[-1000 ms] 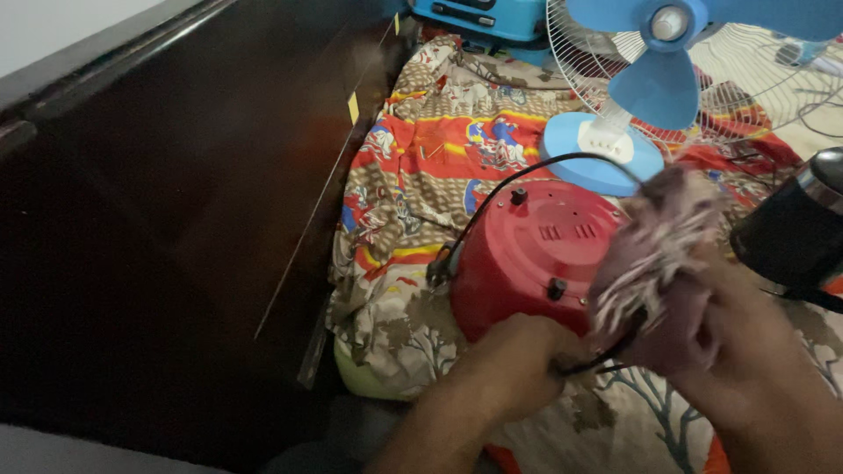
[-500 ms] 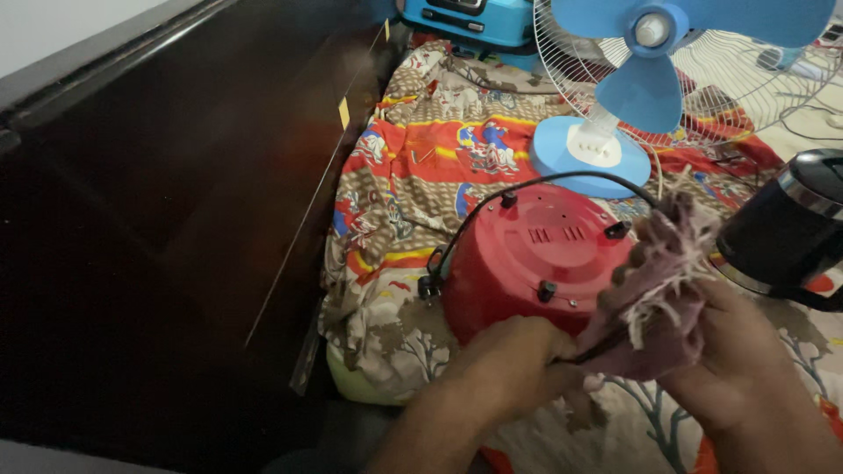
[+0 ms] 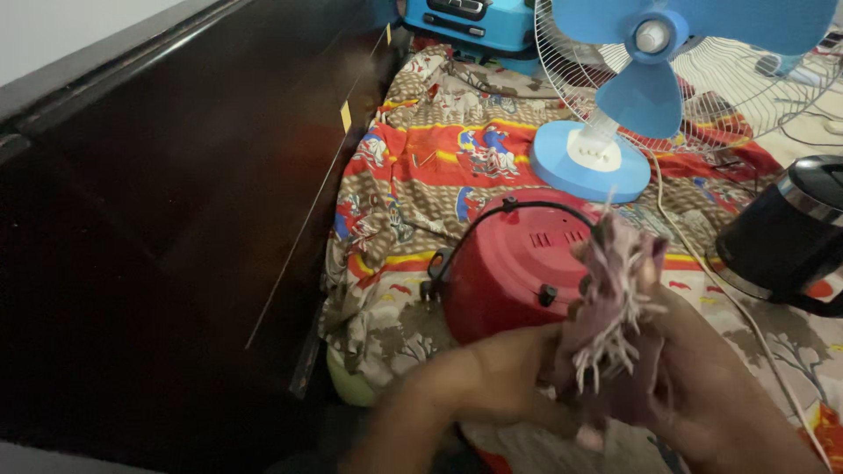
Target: The person wipes the exterior and interior of a red electric appliance using a pink cloth. They clean the bottom vents, the sides, and the inside bowl, handling the power cord to move it out of the way.
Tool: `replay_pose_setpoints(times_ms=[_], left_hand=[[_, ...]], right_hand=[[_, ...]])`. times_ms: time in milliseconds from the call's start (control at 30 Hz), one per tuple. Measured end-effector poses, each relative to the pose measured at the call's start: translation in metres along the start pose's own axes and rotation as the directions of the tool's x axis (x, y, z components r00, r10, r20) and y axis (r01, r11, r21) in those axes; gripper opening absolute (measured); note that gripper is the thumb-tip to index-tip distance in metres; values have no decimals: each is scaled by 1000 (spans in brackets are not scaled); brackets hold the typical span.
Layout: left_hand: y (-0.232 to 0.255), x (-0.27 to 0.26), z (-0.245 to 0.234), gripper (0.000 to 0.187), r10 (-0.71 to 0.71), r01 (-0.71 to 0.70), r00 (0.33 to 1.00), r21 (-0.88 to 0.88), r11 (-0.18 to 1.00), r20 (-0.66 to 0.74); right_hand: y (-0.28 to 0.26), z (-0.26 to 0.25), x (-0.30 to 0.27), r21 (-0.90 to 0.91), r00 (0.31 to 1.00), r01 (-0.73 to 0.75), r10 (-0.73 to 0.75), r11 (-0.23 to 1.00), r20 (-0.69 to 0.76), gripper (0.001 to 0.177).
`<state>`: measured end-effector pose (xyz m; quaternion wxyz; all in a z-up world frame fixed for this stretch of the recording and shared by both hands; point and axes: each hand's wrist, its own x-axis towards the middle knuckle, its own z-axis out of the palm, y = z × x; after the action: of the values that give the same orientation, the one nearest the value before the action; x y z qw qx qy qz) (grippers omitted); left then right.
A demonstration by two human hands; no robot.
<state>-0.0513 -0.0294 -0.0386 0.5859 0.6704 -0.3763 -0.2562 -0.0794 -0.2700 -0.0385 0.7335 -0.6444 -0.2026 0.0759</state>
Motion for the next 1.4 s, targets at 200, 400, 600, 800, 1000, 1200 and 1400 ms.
replay_pose_setpoints(times_ms=[200,400,600,800,1000,1200,1400], left_hand=[[20,-2,-34,63,-123,-188,930,-735,651,-348],[1,1,-47,42,-137,-565,704,-667,487,-697],[0,28,-18,58,1,-408,732,-437,802,-681],[31,20,14,53,92,-102,885,3,995,-456],[22,20,13,58,25,-100,841,-110,989,-540],[10,29,13,45,117,-291,832,-247,924,-542],[20,27,12,40,60,-170,790,-125,978,-611]], right_hand=[[1,13,18,280,864,-445,490,851,-116,47],[-21,64,31,-31,795,-587,569,809,-213,48],[-38,54,45,395,752,11,253,919,-609,47],[-15,18,31,714,930,286,-6,639,-367,39],[-9,25,39,556,817,-24,336,831,-468,39],[-1,20,37,490,830,-98,343,866,-441,38],[-8,39,38,392,844,-178,345,903,-412,48]])
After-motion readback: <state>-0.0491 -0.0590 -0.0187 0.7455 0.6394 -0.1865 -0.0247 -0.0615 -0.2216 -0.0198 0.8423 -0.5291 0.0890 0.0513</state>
